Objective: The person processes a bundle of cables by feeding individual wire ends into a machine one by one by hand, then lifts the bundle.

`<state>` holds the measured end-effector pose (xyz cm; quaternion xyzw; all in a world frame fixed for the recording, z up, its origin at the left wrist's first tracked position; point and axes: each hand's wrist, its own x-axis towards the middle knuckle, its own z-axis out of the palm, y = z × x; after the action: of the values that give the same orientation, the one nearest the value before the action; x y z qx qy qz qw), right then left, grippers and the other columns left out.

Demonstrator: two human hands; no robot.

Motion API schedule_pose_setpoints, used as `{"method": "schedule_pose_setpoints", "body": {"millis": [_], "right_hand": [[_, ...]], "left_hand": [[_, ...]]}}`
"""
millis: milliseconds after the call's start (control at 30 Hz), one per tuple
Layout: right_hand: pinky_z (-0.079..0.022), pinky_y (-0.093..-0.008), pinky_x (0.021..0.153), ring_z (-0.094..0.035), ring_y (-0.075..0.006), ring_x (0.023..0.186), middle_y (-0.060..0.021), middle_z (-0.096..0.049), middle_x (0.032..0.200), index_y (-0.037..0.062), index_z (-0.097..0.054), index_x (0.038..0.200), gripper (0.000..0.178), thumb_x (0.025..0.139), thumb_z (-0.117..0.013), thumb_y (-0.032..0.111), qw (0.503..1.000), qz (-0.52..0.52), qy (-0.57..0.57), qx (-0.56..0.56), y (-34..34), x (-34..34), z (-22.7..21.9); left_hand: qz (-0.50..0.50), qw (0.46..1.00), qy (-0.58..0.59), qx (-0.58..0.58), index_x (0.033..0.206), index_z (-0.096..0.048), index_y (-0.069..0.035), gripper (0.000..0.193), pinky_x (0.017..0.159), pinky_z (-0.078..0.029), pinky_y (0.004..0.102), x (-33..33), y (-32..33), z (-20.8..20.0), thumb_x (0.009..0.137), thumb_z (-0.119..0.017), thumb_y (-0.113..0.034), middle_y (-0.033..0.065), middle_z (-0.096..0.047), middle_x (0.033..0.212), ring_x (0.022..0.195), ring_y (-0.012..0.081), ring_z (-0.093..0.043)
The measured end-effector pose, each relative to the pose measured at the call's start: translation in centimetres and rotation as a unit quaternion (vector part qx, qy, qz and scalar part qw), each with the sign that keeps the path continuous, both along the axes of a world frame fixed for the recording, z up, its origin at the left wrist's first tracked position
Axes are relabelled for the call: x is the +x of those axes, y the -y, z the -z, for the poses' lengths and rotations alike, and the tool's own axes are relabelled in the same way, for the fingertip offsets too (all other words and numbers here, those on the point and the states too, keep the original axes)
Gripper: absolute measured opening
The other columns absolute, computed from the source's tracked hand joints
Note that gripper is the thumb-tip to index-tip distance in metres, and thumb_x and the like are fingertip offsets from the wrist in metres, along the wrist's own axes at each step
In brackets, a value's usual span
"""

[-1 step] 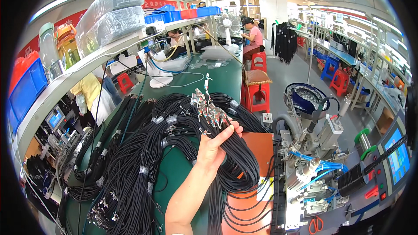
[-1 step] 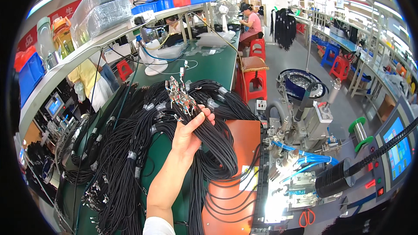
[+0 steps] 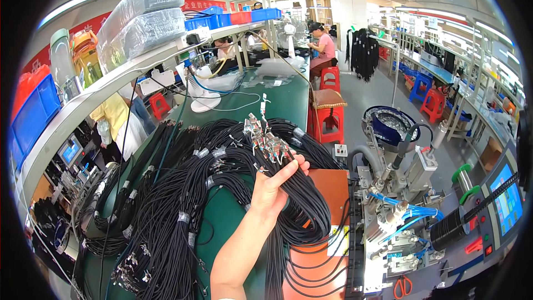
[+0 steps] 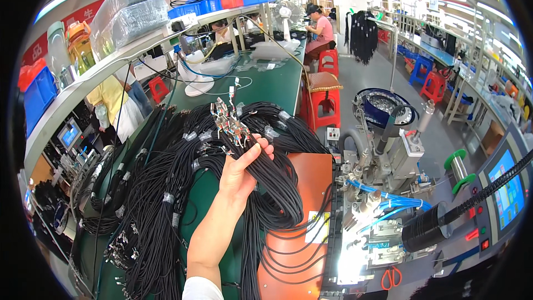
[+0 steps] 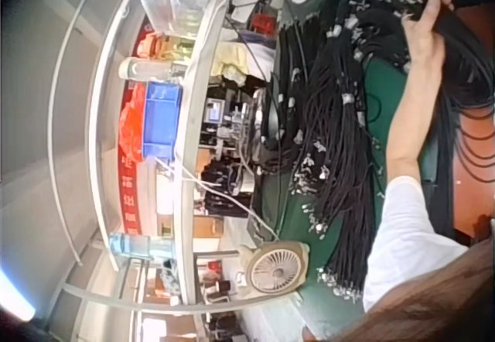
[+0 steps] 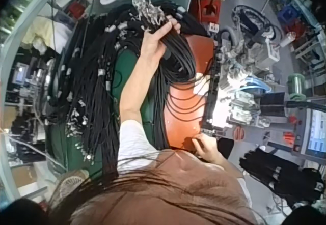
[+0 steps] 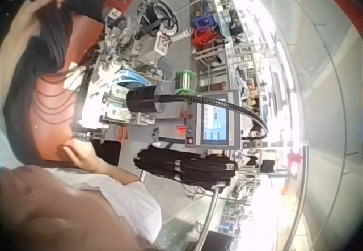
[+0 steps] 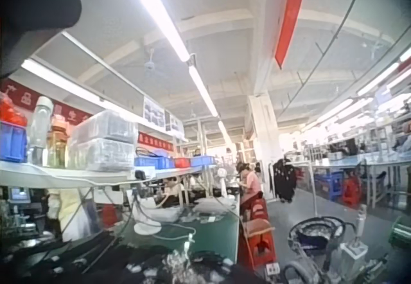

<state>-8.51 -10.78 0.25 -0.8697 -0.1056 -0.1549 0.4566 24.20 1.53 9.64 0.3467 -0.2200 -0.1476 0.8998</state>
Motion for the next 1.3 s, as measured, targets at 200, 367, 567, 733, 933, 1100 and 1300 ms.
{"method": "schedule_pose_setpoints", "body": {"millis": [200,367,567,733,933,1100,1300], "right_hand": [[-0.046,-0.0346,0.052,-0.059,-0.0291,0.057,-0.0137,-0.06,0.073,0.0016,-0.061,0.091,0.011,0.082,-0.067,0.003,1.0,0.0,-0.001,0.001,-0.1,0.1,0.1],[-0.046,-0.0341,0.051,-0.058,-0.0287,0.056,-0.0135,-0.059,0.072,0.0014,-0.061,0.09,0.011,0.081,-0.067,0.002,1.0,0.004,0.011,0.003,-0.3,0.1,0.1],[-0.045,-0.0332,0.05,-0.058,-0.0281,0.055,-0.0135,-0.059,0.072,0.0012,-0.061,0.09,0.011,0.082,-0.067,0.001,1.0,0.002,0.001,0.01,-0.2,0.1,-0.2],[-0.045,-0.0323,0.05,-0.058,-0.0264,0.054,-0.0127,-0.059,0.072,0.0016,-0.061,0.091,0.01,0.082,-0.067,0.001,1.0,0.006,0.011,-0.001,-0.2,0.1,0.1],[-0.045,-0.0327,0.05,-0.059,-0.0262,0.055,-0.0121,-0.061,0.073,0.0023,-0.061,0.09,0.009,0.083,-0.067,0.001,1.0,0.009,0.011,0.015,-0.3,0.2,0.1],[-0.046,-0.0331,0.05,-0.059,-0.0268,0.055,-0.0121,-0.061,0.073,0.002,-0.061,0.09,0.009,0.083,-0.067,0.001,0.999,0.013,0.035,0.01,-0.3,0.2,0.4],[-0.046,-0.0333,0.05,-0.059,-0.0271,0.056,-0.0119,-0.06,0.072,0.0025,-0.06,0.089,0.01,0.082,-0.068,0.002,0.999,0.016,0.032,0.015,-0.2,-0.6,0.6]], "left_hand": [[0.009,1.0,-0.011,-0.009,0.11,-0.054,-0.003,0.033,0.082,-0.054,0.0373,-0.3,-0.3,0.0,0.082,-0.072,-0.006,0.0094,-0.064,0.096,0.09,0.0227,-0.064],[0.016,1.0,-0.01,-0.012,0.108,-0.055,-0.003,0.032,0.082,-0.054,0.0373,-0.7,-0.5,-0.1,0.082,-0.072,-0.005,0.0093,-0.064,0.096,0.09,0.0227,-0.064],[0.022,1.0,0.011,-0.013,0.107,-0.056,-0.003,0.032,0.083,-0.053,0.0384,-0.9,-0.8,0.1,0.08,-0.073,-0.004,0.0091,-0.065,0.095,0.091,0.0233,-0.064],[0.031,0.999,0.037,-0.01,0.108,-0.058,-0.003,0.034,0.084,-0.053,0.0399,-0.6,-0.9,0.6,0.078,-0.074,-0.003,0.0095,-0.066,0.095,0.092,0.0245,-0.065],[0.065,0.997,0.031,-0.021,0.106,-0.058,-0.005,0.034,0.083,-0.054,0.0415,-0.6,-1.4,0.8,0.077,-0.074,-0.001,0.0088,-0.066,0.093,0.091,0.0264,-0.065],[0.079,0.996,0.029,-0.019,0.105,-0.058,-0.005,0.034,0.083,-0.053,0.0429,-0.7,-1.5,0.8,0.076,-0.074,0.001,0.0091,-0.066,0.091,0.091,0.0273,-0.064],[0.089,0.993,0.066,-0.037,0.107,-0.057,-0.002,0.032,0.081,-0.054,0.0429,-1.0,-1.1,1.4,0.078,-0.071,0.002,0.0112,-0.066,0.091,0.088,0.0274,-0.066]]}}
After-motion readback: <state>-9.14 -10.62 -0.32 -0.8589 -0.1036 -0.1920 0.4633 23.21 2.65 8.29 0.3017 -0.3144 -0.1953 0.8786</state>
